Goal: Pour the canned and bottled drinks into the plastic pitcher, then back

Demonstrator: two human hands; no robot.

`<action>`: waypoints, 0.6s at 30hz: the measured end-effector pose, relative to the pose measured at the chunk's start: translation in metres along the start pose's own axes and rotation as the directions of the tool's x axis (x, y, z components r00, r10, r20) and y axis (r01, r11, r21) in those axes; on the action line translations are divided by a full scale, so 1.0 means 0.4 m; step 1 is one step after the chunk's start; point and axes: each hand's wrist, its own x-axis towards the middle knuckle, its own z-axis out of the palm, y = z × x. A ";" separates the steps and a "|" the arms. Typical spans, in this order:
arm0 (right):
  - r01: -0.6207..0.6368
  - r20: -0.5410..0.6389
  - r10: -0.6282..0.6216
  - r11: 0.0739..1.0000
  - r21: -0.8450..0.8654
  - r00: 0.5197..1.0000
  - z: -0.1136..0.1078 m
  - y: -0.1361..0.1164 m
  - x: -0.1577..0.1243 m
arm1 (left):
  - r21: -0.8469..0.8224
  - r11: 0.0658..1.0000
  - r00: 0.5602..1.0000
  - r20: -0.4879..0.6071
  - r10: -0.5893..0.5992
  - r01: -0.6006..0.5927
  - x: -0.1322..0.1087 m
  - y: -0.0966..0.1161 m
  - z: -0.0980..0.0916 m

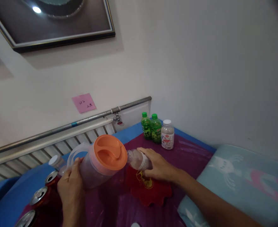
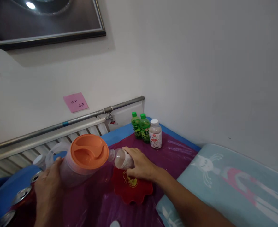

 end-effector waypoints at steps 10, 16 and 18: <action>0.002 0.056 -0.002 1.000 0.008 0.998 -0.009 -0.012 0.000 | 0.063 0.997 0.997 -0.059 -0.040 0.044 -0.003 0.016 -0.013; -0.045 0.100 0.044 0.999 0.008 0.994 -0.007 -0.012 -0.001 | 0.046 0.999 0.993 -0.116 -0.022 0.028 -0.007 0.028 -0.022; -0.041 0.103 0.040 0.999 0.012 0.994 -0.005 -0.009 0.000 | 0.053 0.998 0.991 -0.129 -0.023 0.030 -0.006 0.026 -0.024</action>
